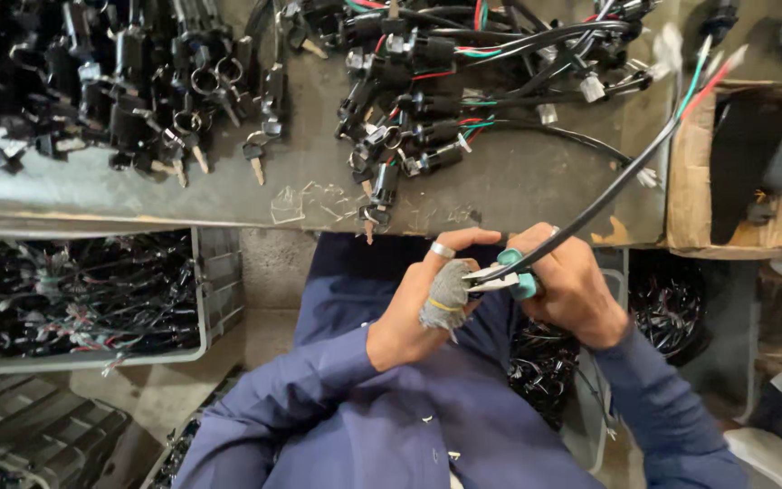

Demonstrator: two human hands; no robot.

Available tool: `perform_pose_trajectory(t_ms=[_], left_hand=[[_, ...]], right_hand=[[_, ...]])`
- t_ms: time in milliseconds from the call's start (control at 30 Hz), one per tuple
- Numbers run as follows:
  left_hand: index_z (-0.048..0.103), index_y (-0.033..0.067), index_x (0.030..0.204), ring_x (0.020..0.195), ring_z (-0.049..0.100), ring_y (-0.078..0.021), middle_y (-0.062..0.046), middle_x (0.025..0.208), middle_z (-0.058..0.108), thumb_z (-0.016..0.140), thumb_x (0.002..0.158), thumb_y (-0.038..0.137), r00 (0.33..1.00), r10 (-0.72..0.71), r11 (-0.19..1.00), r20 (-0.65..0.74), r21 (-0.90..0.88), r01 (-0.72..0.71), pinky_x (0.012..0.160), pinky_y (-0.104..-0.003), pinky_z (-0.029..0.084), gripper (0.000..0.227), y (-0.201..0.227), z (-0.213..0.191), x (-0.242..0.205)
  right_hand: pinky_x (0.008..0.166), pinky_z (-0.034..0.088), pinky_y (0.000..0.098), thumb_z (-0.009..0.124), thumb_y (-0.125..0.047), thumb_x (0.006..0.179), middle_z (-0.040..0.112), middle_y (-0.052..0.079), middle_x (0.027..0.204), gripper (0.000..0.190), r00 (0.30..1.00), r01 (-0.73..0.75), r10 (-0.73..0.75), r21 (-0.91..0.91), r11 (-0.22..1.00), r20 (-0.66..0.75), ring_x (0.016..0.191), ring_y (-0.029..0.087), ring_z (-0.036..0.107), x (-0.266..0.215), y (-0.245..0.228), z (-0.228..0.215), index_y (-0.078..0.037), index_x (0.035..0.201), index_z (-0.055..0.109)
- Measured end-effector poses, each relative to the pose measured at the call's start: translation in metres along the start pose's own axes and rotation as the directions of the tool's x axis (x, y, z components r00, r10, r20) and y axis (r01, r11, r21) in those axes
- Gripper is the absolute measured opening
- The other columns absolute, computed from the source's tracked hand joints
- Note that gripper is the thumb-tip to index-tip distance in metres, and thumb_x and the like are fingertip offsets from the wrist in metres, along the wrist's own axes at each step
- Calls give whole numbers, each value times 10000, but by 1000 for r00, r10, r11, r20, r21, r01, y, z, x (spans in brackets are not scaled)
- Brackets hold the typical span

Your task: The person repeatedly strips the outer insulation from black wires using pliers. They pick up each wire from a pile on the table, strip a short length of insulation, and place the wire back on the table. The process is repeated for multiple wires throughout the clip.

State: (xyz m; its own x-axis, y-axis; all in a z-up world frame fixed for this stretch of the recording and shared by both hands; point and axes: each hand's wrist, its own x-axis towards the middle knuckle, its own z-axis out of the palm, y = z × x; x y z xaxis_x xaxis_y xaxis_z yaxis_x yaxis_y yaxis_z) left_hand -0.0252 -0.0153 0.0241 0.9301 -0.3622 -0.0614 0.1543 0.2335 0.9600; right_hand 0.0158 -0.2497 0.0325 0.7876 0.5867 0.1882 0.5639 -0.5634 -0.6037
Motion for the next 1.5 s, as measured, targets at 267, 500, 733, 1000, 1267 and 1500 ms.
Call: perform_pose_trajectory(t_ms=[267,500,733,1000,1267,1500], left_hand=[[456,7,1389,928,661,-328,-171,1044,626,613,948,47,954,301,858,11,434,-276,848,-381,540,469,-33,-21,6],[497,22,1284,850,675,-323,-148,902,647,605,1006,146,985,-175,900,5,406,158,732,-372,516,323,-62,-30,-4],[500,22,1152,791,569,-151,-76,857,606,616,995,135,983,-180,967,24,186,172,700,-342,502,225,-85,-39,-10],[488,10,1208,875,659,-432,-248,905,676,624,962,140,983,-138,850,-117,496,178,727,-488,503,310,-71,-32,-7],[477,16,1242,800,654,-464,-255,1005,671,594,813,59,981,9,580,-192,800,151,663,-569,487,447,-52,-27,-5],[506,62,1246,805,661,-458,-230,954,687,639,868,101,986,-57,656,-159,738,157,676,-562,495,402,-42,-33,-11]], right_hand=[[980,459,463,668,63,753,598,237,1211,604,952,-291,283,50,956,116,1156,425,573,-19,-32,9,-7,1330,508],[929,492,471,613,55,807,617,243,1105,470,956,-210,240,-174,962,172,1056,427,601,-43,2,55,25,1266,517],[911,496,462,599,70,813,620,260,1133,473,974,-163,159,11,987,163,1062,437,601,-53,8,67,62,1278,517],[744,515,481,659,22,810,649,236,960,374,931,-315,292,80,946,221,916,455,633,-48,30,79,2,1167,549],[688,509,510,688,-50,844,647,220,890,271,919,-377,384,-88,922,90,820,439,649,-43,1,86,-30,1067,534],[754,514,472,704,-84,834,665,222,1004,419,898,-416,377,154,896,229,911,440,639,-43,-12,73,6,1210,542]])
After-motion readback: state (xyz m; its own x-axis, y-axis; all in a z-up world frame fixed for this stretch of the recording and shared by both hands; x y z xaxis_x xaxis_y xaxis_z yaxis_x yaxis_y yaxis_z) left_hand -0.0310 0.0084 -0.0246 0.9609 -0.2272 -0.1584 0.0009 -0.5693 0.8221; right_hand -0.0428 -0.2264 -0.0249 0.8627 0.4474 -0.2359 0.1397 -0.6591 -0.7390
